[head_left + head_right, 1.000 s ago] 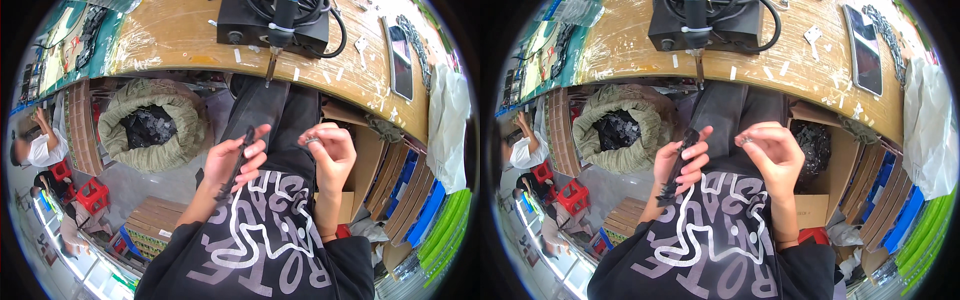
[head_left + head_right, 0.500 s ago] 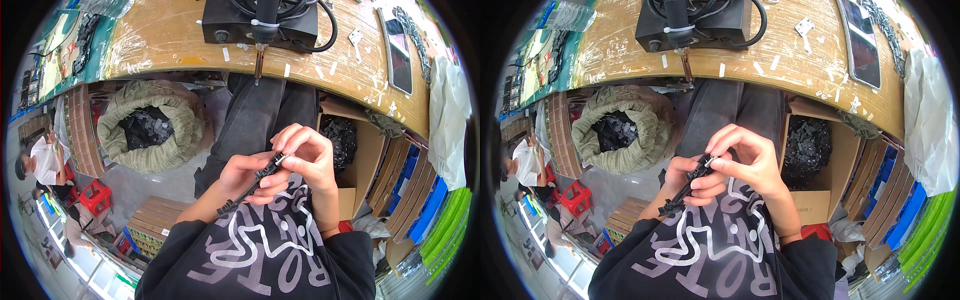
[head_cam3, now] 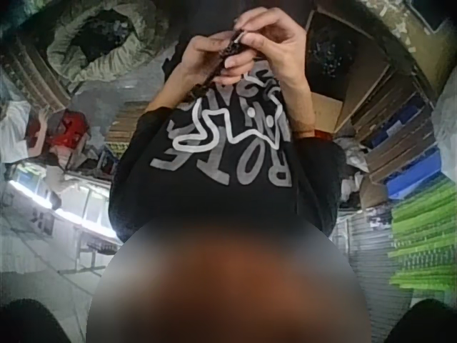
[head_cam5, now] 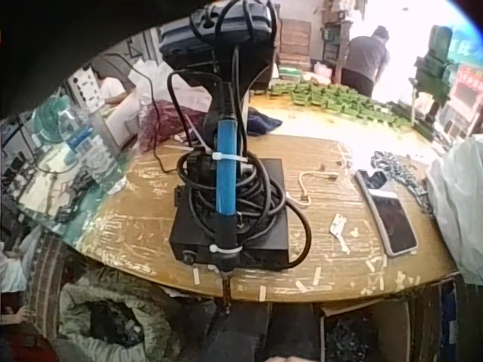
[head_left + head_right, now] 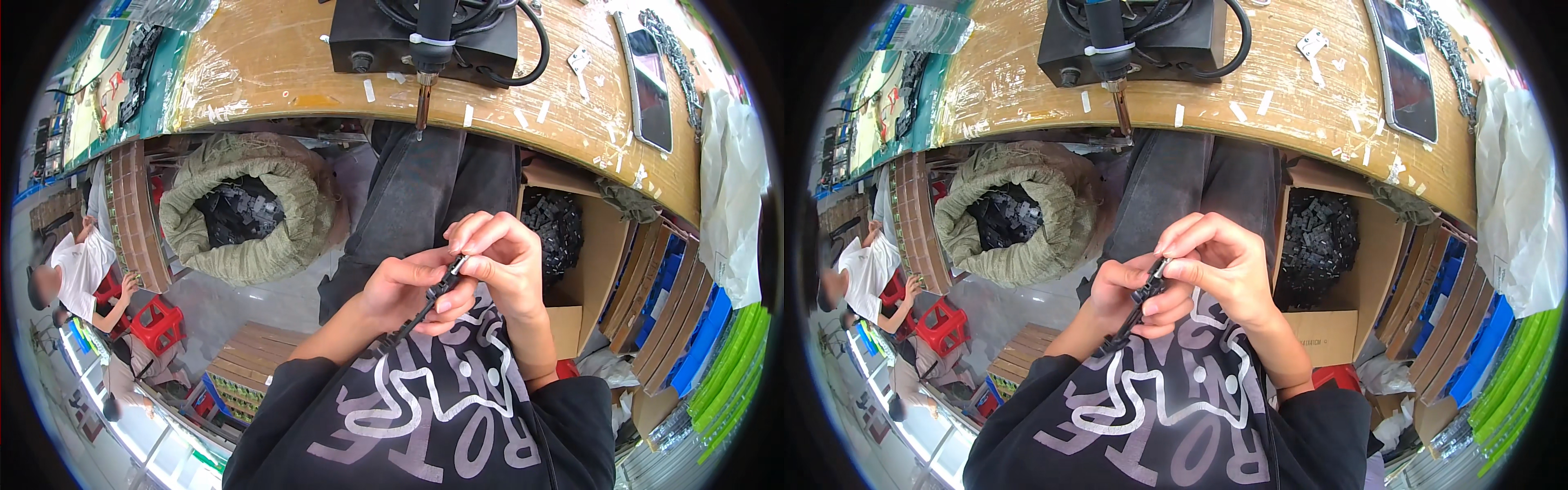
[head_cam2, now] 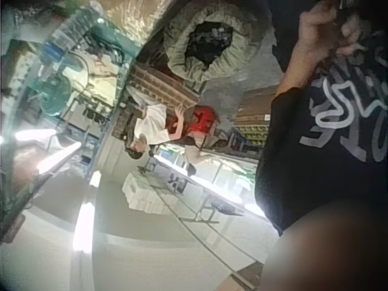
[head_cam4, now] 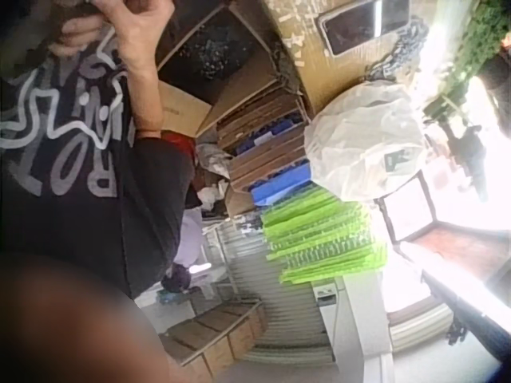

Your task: The person assembles small black plastic electronic components by hand. They repeatedly pick up a main housing unit and smaller parts from a cloth bag and a cardboard box, then fit the parts together at a workbench.

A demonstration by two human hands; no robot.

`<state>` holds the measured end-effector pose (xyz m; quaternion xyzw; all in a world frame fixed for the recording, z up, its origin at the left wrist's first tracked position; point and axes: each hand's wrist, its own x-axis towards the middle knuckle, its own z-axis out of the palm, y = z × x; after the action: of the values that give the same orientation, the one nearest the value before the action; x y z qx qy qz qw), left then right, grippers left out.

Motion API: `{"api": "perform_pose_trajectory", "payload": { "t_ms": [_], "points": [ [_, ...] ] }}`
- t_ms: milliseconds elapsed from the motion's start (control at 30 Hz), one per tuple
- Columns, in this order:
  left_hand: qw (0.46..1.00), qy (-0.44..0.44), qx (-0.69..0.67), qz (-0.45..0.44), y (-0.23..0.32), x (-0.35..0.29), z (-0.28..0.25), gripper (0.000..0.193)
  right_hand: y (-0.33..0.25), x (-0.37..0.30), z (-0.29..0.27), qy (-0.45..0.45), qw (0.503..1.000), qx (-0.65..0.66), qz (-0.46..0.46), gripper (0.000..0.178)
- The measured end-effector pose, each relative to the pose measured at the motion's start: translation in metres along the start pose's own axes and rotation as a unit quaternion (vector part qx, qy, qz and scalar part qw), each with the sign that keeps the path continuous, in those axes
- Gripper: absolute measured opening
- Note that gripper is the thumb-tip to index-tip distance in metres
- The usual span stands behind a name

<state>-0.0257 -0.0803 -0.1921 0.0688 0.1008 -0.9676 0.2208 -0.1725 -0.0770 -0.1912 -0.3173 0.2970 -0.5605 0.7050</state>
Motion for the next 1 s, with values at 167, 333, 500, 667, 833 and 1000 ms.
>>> {"api": "perform_pose_trajectory", "payload": {
  "t_ms": [167, 333, 500, 667, 833, 1000],
  "points": [
    [0.999, 0.010, 0.033, 0.014, 0.000, -0.002, 0.000, 0.031, -0.004, 0.002, 0.000, -0.021, 0.999, -0.044, -0.001, 0.010],
    [0.992, 0.021, 0.126, -0.015, 0.008, -0.010, -0.008, 0.027, -0.004, 0.008, -0.015, -0.108, 0.993, -0.026, 0.045, 0.013],
    [0.883, 0.249, 0.362, 0.163, 0.016, -0.006, -0.001, 0.021, 0.007, 0.012, -0.012, 0.040, 0.994, -0.078, 0.072, 0.010],
    [0.726, 0.349, 0.459, 0.375, 0.038, 0.007, -0.009, 0.010, 0.011, 0.015, 0.000, 0.046, 0.972, -0.060, 0.224, 0.028],
    [0.679, 0.349, 0.525, 0.376, 0.049, 0.017, 0.003, 0.009, 0.007, 0.014, 0.011, 0.053, 0.972, -0.068, 0.218, 0.024],
    [0.678, 0.342, 0.532, 0.375, 0.054, 0.021, 0.013, 0.012, -0.002, 0.013, 0.016, 0.052, 0.979, -0.022, 0.197, 0.028]
  ]
}}
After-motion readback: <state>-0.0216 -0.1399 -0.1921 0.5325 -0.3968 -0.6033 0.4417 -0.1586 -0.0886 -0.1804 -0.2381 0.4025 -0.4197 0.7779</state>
